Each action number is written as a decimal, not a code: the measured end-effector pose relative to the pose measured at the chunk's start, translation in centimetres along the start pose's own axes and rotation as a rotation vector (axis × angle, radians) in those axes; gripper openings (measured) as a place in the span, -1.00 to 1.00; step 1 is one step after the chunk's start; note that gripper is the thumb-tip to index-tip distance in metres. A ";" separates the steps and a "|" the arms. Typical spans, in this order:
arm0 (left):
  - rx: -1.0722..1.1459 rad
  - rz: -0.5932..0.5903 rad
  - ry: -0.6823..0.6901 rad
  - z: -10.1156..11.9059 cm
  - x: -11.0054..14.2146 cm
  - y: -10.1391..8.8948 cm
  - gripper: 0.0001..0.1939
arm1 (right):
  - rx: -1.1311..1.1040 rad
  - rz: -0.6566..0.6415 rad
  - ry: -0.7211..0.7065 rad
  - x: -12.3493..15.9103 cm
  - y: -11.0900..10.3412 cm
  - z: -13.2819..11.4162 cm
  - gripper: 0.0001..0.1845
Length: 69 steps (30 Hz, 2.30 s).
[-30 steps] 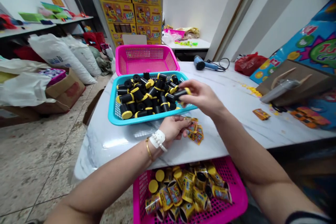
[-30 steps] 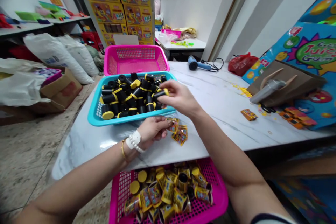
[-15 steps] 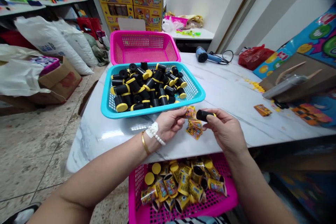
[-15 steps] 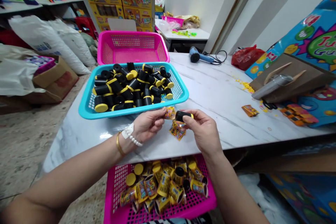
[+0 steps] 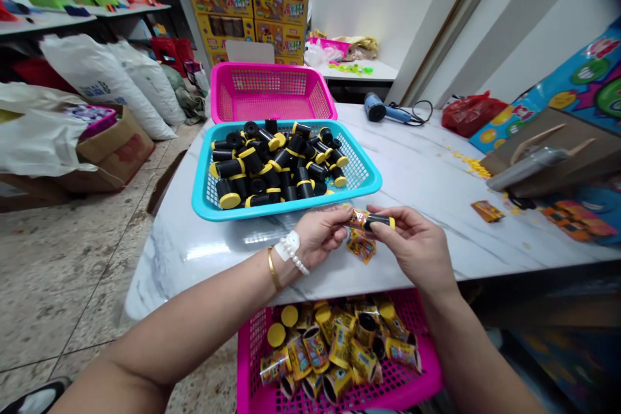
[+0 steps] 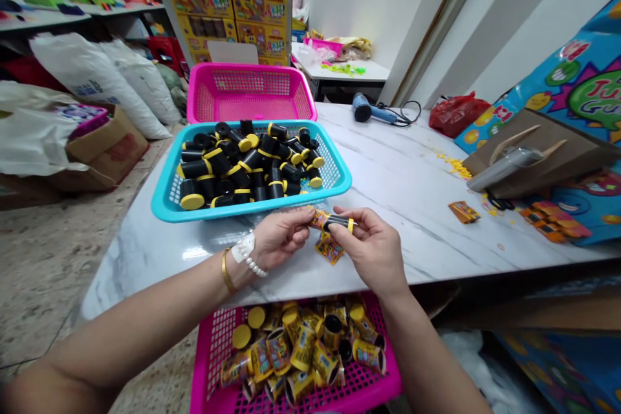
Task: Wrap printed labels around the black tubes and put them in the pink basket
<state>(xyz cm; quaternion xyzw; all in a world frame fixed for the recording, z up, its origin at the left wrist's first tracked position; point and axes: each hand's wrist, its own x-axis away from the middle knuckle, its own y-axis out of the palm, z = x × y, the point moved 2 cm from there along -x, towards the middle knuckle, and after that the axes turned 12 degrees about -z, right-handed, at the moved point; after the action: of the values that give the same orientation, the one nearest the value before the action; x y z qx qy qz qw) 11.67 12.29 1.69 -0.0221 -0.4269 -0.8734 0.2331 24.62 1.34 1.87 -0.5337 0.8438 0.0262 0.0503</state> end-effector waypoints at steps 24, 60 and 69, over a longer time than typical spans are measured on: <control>-0.166 0.075 0.150 0.0 0.4 -0.1 -0.69 | 0.360 0.162 -0.311 1.0 -1.1 2.0 -0.69; -0.579 -0.222 -0.210 -0.8 -0.6 -1.2 -0.57 | 0.595 -0.078 -0.464 2.8 -1.9 2.0 -0.66; -0.679 -0.377 0.162 -1.0 0.0 -0.3 -0.63 | 0.245 -0.036 -0.122 2.3 -1.7 2.0 -0.82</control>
<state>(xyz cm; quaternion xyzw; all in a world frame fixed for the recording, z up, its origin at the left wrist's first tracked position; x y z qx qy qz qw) 11.73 11.74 0.85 0.0498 -0.0905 -0.9913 0.0811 25.27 -1.24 -0.37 -0.5361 0.8262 -0.0456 0.1670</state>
